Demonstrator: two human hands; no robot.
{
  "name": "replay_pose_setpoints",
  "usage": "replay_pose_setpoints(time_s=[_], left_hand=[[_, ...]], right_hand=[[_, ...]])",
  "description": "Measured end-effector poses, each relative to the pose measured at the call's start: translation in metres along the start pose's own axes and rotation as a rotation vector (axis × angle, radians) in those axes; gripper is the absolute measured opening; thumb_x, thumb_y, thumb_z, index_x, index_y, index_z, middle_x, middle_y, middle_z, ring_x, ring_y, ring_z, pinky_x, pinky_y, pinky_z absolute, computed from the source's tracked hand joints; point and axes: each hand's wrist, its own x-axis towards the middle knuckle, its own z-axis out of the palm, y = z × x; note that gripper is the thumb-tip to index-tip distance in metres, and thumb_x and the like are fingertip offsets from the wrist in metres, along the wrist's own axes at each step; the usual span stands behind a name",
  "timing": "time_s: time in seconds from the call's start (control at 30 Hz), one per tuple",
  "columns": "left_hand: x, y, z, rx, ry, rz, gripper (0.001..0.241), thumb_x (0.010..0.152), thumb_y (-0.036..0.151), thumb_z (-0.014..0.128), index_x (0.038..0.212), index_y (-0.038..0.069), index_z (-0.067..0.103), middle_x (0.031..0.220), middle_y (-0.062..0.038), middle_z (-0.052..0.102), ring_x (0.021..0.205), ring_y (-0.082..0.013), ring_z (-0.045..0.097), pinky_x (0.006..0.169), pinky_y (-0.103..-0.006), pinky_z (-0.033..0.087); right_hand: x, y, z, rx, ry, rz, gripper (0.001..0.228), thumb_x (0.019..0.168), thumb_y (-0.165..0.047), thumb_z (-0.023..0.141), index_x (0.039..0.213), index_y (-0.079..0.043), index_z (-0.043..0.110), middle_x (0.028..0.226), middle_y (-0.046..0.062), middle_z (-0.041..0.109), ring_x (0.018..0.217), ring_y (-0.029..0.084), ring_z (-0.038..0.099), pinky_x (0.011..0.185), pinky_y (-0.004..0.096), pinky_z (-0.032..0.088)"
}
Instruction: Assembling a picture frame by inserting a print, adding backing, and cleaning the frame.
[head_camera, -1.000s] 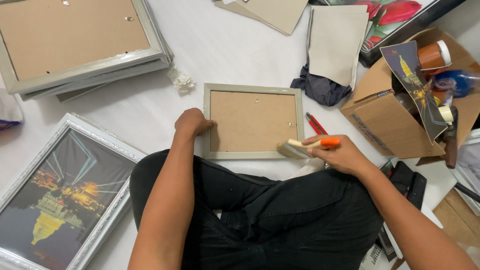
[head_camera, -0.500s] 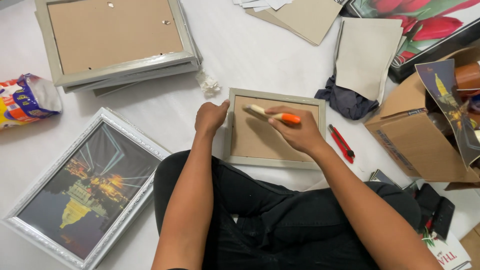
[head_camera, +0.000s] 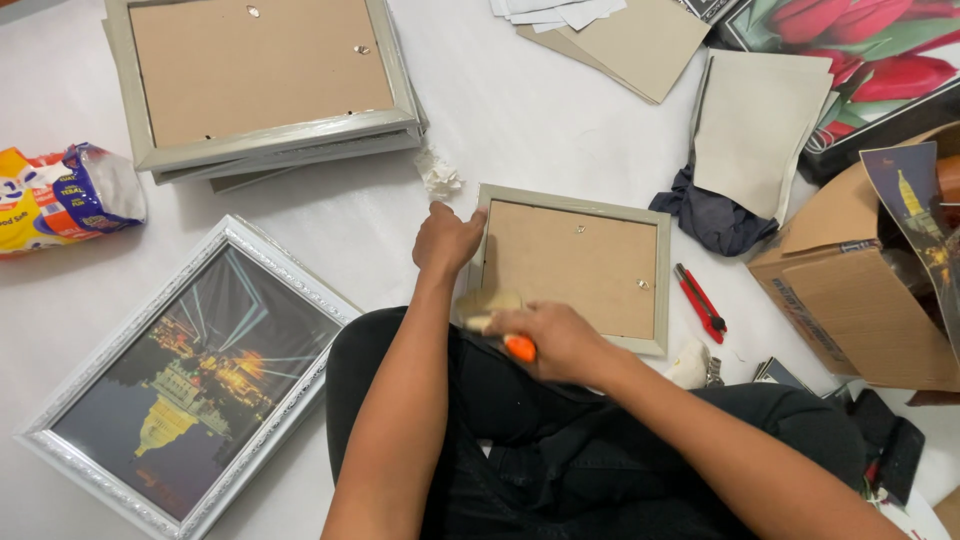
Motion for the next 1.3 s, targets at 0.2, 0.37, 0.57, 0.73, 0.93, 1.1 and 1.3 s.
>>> replay_pose_setpoints(time_s=[0.2,0.37,0.57,0.73,0.93,1.1,1.3], left_hand=[[-0.002,0.003,0.002,0.103,-0.054,0.018,0.07,0.092,0.041,0.06,0.138,-0.01,0.047,0.123,-0.034,0.065,0.121,-0.0528,0.061,0.096,-0.0652,0.05],[0.013,-0.007,0.01,0.129,-0.101,0.068,0.064,0.092,0.042,0.059,0.132,-0.008,0.056,0.12,-0.032,0.067,0.118,-0.0506,0.064,0.095,-0.0618,0.051],[0.012,-0.007,0.013,0.172,-0.137,0.103,0.062,0.09,0.035,0.063,0.135,-0.008,0.057,0.123,-0.033,0.067,0.12,-0.05,0.063,0.098,-0.0589,0.051],[0.016,-0.012,0.016,0.178,-0.128,0.104,0.06,0.089,0.033,0.064,0.135,-0.006,0.057,0.124,-0.031,0.067,0.121,-0.0489,0.064,0.098,-0.0572,0.052],[0.015,-0.012,0.016,0.217,-0.125,0.108,0.061,0.089,0.032,0.065,0.136,-0.005,0.058,0.126,-0.032,0.066,0.122,-0.0487,0.063,0.1,-0.057,0.051],[0.024,-0.023,0.02,0.185,-0.111,0.112,0.06,0.09,0.038,0.071,0.129,-0.006,0.063,0.118,-0.031,0.07,0.114,-0.0476,0.067,0.093,-0.0564,0.055],[0.009,-0.011,0.013,0.207,-0.134,0.09,0.059,0.092,0.039,0.069,0.128,-0.006,0.064,0.116,-0.029,0.071,0.112,-0.045,0.069,0.094,-0.0556,0.055]], right_hand=[[0.012,0.025,-0.043,0.495,0.36,0.374,0.023,0.076,-0.024,0.076,0.096,-0.015,0.083,0.082,0.017,0.078,0.078,0.028,0.076,0.073,0.043,0.059],[0.064,0.06,-0.077,0.9,0.741,0.589,0.026,0.082,-0.016,0.075,0.105,-0.003,0.075,0.091,0.016,0.075,0.077,0.024,0.077,0.073,0.038,0.066],[0.048,0.149,-0.065,0.912,0.838,0.723,0.03,0.079,-0.011,0.074,0.106,0.002,0.071,0.089,0.022,0.072,0.073,0.029,0.077,0.065,0.037,0.068],[-0.017,0.196,-0.08,0.844,0.946,0.809,0.03,0.081,-0.008,0.072,0.106,0.009,0.069,0.094,0.026,0.07,0.075,0.037,0.075,0.061,0.043,0.066],[-0.086,0.225,-0.106,0.327,0.814,0.947,0.023,0.08,-0.037,0.079,0.103,-0.032,0.08,0.082,0.001,0.071,0.072,0.02,0.072,0.059,0.032,0.056],[-0.109,0.184,-0.105,-0.043,0.826,0.711,0.028,0.088,-0.029,0.071,0.116,-0.027,0.078,0.1,0.011,0.075,0.1,0.036,0.07,0.082,0.046,0.055],[-0.085,0.096,-0.089,0.131,0.333,0.356,0.029,0.087,-0.009,0.065,0.112,-0.006,0.078,0.112,0.024,0.076,0.109,0.047,0.068,0.098,0.056,0.053]])
